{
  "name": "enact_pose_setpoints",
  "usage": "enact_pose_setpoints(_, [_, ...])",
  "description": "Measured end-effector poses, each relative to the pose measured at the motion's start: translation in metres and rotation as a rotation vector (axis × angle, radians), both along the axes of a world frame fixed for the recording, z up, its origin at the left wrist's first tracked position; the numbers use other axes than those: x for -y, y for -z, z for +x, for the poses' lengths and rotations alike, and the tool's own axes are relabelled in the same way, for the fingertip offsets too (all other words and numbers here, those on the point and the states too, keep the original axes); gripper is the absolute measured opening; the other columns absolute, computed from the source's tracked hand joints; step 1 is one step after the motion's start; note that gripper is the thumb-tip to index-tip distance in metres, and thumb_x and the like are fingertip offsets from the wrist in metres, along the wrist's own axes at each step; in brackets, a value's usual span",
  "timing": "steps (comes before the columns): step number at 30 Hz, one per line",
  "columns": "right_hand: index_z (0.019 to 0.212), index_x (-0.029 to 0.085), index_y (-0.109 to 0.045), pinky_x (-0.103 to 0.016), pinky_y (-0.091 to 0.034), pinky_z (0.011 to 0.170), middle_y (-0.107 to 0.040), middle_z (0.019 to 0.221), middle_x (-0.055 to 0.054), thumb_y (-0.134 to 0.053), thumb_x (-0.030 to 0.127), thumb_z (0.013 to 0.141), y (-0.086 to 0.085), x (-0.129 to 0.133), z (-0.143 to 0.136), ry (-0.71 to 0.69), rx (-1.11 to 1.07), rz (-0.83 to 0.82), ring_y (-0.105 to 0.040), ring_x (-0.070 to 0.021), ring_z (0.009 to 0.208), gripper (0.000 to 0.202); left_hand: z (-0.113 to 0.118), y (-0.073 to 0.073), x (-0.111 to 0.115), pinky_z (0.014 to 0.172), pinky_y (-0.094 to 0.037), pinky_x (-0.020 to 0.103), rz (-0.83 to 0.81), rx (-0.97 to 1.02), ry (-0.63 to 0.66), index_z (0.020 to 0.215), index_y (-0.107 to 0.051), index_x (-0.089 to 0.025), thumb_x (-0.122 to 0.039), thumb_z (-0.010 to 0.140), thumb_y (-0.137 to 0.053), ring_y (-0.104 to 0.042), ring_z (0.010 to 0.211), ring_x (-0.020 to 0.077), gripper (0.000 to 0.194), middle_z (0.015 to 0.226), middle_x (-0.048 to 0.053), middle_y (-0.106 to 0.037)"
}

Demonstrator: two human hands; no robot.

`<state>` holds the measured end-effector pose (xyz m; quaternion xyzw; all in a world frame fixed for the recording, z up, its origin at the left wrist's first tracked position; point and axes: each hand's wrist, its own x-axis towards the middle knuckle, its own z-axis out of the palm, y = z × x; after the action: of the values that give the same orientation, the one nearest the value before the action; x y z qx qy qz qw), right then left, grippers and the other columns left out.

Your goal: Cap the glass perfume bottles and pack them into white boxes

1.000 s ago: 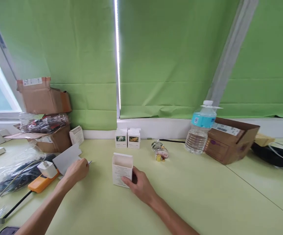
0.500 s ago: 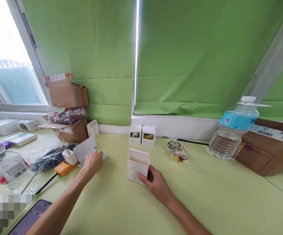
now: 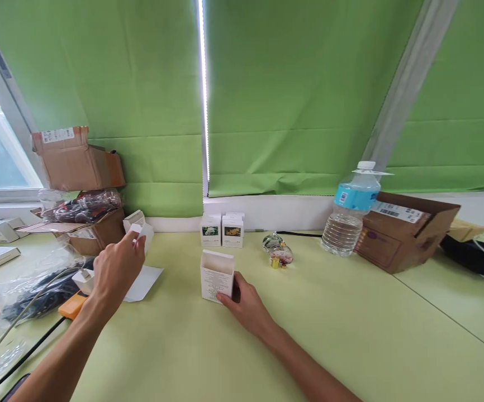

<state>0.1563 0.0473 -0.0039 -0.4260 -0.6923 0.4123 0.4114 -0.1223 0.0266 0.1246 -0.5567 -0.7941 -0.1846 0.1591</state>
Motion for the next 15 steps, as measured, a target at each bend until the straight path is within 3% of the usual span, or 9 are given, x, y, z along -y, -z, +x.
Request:
enact_pose_setpoints(3, [0.121, 0.019, -0.054, -0.043, -0.053, 0.089, -0.068, 0.117, -0.011, -0.069, 0.042, 0.080, 0.002, -0.003, 0.003, 0.049, 0.032, 0.020, -0.064, -0.0276, 0.104, 0.049, 0.013, -0.011, 0.009, 0.057, -0.031, 0.031, 0.168, 0.054, 0.054, 0.102, -0.062, -0.026, -0.047, 0.097, -0.032, -0.068, 0.074, 0.0295, 0.037, 0.082, 0.006, -0.074])
enact_pose_setpoints(8, [0.134, 0.022, -0.041, -0.041, -0.053, 0.086, -0.062, 0.124, -0.011, -0.068, 0.043, 0.082, -0.001, 0.003, 0.004, 0.075, -0.007, 0.057, -0.062, -0.0248, 0.103, 0.062, 0.028, -0.019, 0.018, 0.055, -0.031, 0.026, 0.273, 0.215, 0.173, 0.085, -0.061, -0.025, -0.046, 0.093, -0.045, -0.062, 0.060, 0.0199, 0.027, 0.063, -0.001, -0.067])
enact_pose_setpoints(10, [0.137, 0.024, -0.037, -0.043, -0.051, 0.089, -0.055, 0.132, -0.011, -0.065, 0.044, 0.084, -0.005, 0.007, 0.004, 0.215, -0.032, 0.176, -0.059, -0.0251, 0.106, 0.063, 0.032, -0.020, 0.022, 0.056, -0.033, 0.024, 0.332, 0.254, 0.216, 0.082, -0.060, -0.025, -0.043, 0.092, -0.049, -0.059, 0.056, 0.0161, 0.024, 0.060, -0.003, -0.065])
enact_pose_setpoints(13, [0.129, 0.025, -0.047, -0.046, -0.046, 0.094, -0.052, 0.133, -0.011, -0.060, 0.039, 0.089, -0.018, 0.015, 0.003, 0.434, -0.082, 0.489, -0.054, -0.0270, 0.112, 0.044, 0.042, -0.021, 0.030, 0.056, -0.035, 0.022, 0.447, 0.293, 0.284, 0.079, -0.060, -0.023, -0.039, 0.091, -0.053, -0.051, 0.048, 0.0111, 0.021, 0.054, -0.006, -0.059])
enact_pose_setpoints(15, [0.118, 0.025, -0.055, -0.044, -0.047, 0.090, -0.057, 0.123, -0.011, -0.058, 0.033, 0.090, -0.031, 0.025, 0.000, 0.429, -0.128, 0.660, -0.053, -0.0278, 0.112, 0.029, 0.053, -0.020, 0.038, 0.055, -0.036, 0.021, 0.527, 0.320, 0.356, 0.077, -0.060, -0.022, -0.036, 0.090, -0.056, -0.047, 0.043, 0.0085, 0.019, 0.050, -0.008, -0.056])
